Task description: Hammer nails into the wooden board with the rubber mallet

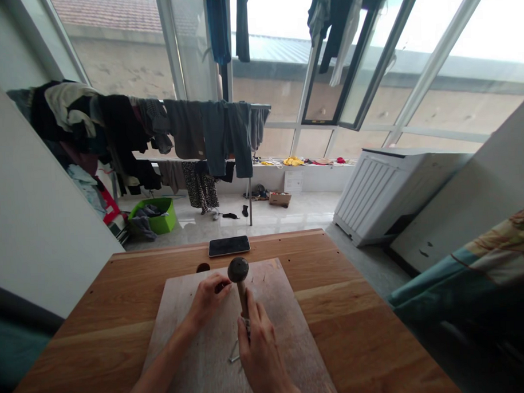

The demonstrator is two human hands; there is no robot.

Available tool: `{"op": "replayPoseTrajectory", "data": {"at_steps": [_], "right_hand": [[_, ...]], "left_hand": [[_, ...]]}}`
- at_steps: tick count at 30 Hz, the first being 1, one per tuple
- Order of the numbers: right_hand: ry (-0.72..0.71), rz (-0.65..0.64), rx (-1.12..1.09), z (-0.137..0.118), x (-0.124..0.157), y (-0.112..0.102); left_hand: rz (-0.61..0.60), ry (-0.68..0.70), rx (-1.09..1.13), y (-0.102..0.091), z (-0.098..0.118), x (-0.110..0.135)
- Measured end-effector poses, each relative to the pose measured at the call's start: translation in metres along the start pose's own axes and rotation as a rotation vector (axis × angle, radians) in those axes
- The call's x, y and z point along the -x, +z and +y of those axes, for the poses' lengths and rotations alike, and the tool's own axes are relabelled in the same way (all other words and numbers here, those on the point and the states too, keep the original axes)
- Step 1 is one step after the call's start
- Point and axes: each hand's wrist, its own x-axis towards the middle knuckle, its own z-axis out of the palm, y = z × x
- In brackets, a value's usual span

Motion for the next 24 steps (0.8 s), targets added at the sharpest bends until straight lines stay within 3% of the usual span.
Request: {"op": "replayPoseTrajectory", "data": {"at_steps": [6, 11, 16, 18, 20, 24], "right_hand": [[0.039, -0.109, 0.089, -0.002, 0.002, 0.003], [0.046, -0.071, -0.026, 0.001, 0.003, 0.005], [0.315, -0.025, -0.389, 0.013, 0.017, -0.005], [0.402, -0.015, -0.465, 0.023, 0.027, -0.015], [0.425, 0.009, -0.398, 0.034, 0.036, -0.027], [0.383, 0.049, -0.132, 0.047, 0.044, -0.050]], "left_hand": [[-0.014, 0.041, -0.005, -0.002, -0.003, 0.000], [-0.026, 0.039, -0.031, -0.003, -0.002, -0.001], [-0.058, -0.012, -0.060, -0.005, 0.003, -0.001], [-0.042, -0.005, -0.092, -0.007, 0.010, 0.003], [-0.066, 0.038, -0.154, -0.009, 0.023, 0.012], [-0.310, 0.147, -0.357, -0.013, 0.061, 0.039]]}}
